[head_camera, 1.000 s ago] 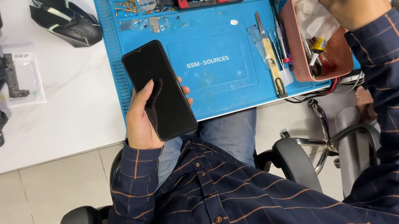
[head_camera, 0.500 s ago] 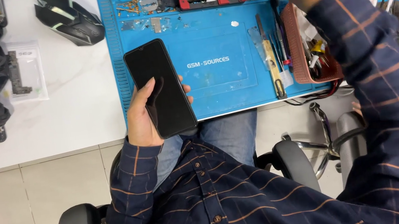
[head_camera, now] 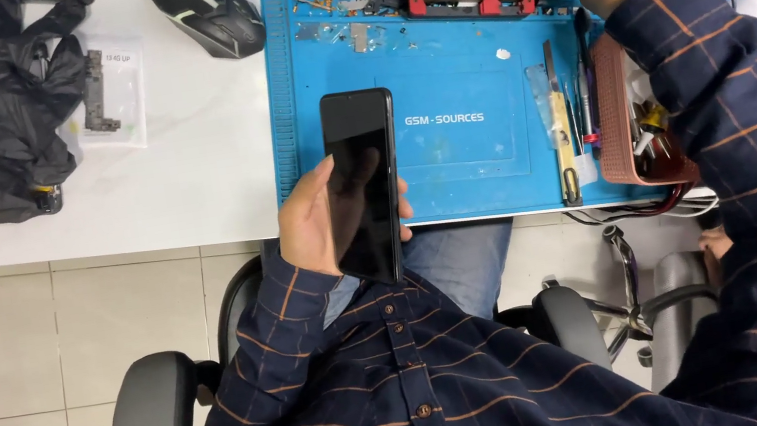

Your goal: Testing a smartphone's display and software, followed by removing the SIM tray and prying open the back cover for internal access.

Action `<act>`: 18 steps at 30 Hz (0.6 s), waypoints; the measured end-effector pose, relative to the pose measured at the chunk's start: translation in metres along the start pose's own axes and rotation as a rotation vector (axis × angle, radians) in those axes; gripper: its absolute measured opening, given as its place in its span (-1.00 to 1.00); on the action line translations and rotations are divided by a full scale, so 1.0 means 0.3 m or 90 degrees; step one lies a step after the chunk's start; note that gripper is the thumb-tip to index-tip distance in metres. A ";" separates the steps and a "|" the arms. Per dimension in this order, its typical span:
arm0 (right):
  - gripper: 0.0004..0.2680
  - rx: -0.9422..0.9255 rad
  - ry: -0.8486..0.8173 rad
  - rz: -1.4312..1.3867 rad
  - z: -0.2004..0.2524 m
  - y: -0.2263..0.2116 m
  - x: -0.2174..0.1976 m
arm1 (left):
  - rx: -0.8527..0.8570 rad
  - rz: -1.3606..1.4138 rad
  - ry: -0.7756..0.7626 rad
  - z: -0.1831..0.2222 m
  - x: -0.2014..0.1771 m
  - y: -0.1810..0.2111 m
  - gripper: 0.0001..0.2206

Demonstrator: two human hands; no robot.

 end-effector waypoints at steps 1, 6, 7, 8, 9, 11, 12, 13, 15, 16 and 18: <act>-0.86 -0.001 -0.001 0.001 0.005 0.002 -0.011 | 0.000 0.002 -0.001 0.003 0.004 -0.006 -0.43; -0.86 0.018 -0.009 -0.060 0.033 0.026 -0.057 | 0.001 0.019 -0.070 0.021 0.032 -0.023 -0.41; -0.86 0.018 -0.008 -0.060 0.038 0.030 -0.044 | 0.001 0.019 -0.069 0.024 0.036 -0.025 -0.41; -0.86 0.024 0.029 -0.047 0.044 0.038 -0.043 | 0.003 0.018 -0.072 0.025 0.041 -0.027 -0.41; -0.85 0.032 0.066 -0.035 0.054 0.047 -0.041 | 0.002 0.016 -0.076 0.025 0.047 -0.027 -0.40; -0.89 0.029 0.126 -0.076 0.094 0.047 -0.114 | 0.009 0.058 -0.119 0.033 0.090 -0.032 -0.36; -0.92 0.024 0.187 -0.116 0.115 0.050 -0.162 | 0.017 0.101 -0.163 0.039 0.118 -0.030 -0.33; -0.92 0.022 0.190 -0.117 0.151 0.028 -0.259 | 0.021 0.100 -0.162 0.041 0.141 -0.037 -0.33; -0.89 -0.038 0.253 -0.434 0.225 -0.011 -0.469 | 0.098 0.031 -0.063 0.050 0.149 -0.028 -0.38; -0.89 -0.045 0.255 -0.436 0.265 -0.058 -0.586 | 0.105 0.031 -0.060 0.051 0.167 -0.029 -0.38; -0.91 -0.044 0.289 -0.644 0.360 -0.124 -0.817 | 0.126 -0.501 0.047 0.051 0.189 -0.013 -0.39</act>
Point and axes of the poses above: each hand's wrist, its own z-axis away from the middle knuckle, its own x-axis out of the palm, y = z × x, the point moved 7 cm from there along -z, towards the middle knuckle, and after that the axes turned 2 degrees about -y, right-handed, at the moved point
